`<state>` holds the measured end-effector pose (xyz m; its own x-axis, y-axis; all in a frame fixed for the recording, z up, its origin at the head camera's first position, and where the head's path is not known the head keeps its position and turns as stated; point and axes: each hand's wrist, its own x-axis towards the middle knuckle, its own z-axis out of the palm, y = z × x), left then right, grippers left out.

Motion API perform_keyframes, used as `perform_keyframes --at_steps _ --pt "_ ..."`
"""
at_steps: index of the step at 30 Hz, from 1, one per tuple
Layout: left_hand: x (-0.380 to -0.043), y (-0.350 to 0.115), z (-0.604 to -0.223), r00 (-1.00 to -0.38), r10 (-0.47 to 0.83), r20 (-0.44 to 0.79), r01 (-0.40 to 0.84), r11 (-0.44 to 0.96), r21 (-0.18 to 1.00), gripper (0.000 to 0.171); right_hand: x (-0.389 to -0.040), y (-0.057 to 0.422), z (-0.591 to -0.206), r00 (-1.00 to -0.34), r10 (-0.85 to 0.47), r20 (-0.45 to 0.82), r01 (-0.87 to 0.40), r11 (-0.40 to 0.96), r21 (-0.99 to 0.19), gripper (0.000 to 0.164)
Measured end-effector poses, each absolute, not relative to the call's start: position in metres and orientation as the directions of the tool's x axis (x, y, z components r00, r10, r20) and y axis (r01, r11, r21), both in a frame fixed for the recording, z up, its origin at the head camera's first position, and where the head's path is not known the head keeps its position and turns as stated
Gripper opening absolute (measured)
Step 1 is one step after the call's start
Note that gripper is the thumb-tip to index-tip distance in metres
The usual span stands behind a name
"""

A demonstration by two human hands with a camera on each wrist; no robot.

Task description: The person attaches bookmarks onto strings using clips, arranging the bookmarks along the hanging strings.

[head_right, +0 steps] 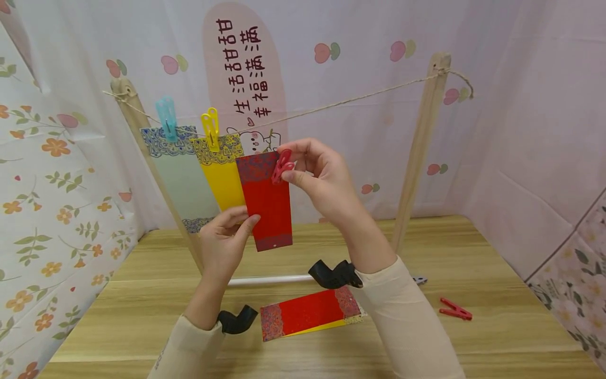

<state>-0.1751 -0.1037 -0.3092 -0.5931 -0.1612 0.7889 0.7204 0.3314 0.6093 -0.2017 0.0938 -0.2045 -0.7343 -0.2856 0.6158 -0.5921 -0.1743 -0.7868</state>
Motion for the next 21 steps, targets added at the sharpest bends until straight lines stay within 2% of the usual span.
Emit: perform_keyframes --at_steps 11,21 --pt "-0.177 -0.101 -0.305 -0.623 -0.238 0.745 0.673 0.322 0.666 0.02 -0.205 0.079 -0.191 -0.695 -0.232 0.681 -0.624 -0.278 -0.731 0.032" --pt "-0.181 -0.096 -0.297 -0.604 -0.262 0.753 0.684 0.314 0.658 0.018 -0.209 0.068 -0.178 -0.65 -0.159 0.743 -0.658 -0.371 -0.655 0.041"
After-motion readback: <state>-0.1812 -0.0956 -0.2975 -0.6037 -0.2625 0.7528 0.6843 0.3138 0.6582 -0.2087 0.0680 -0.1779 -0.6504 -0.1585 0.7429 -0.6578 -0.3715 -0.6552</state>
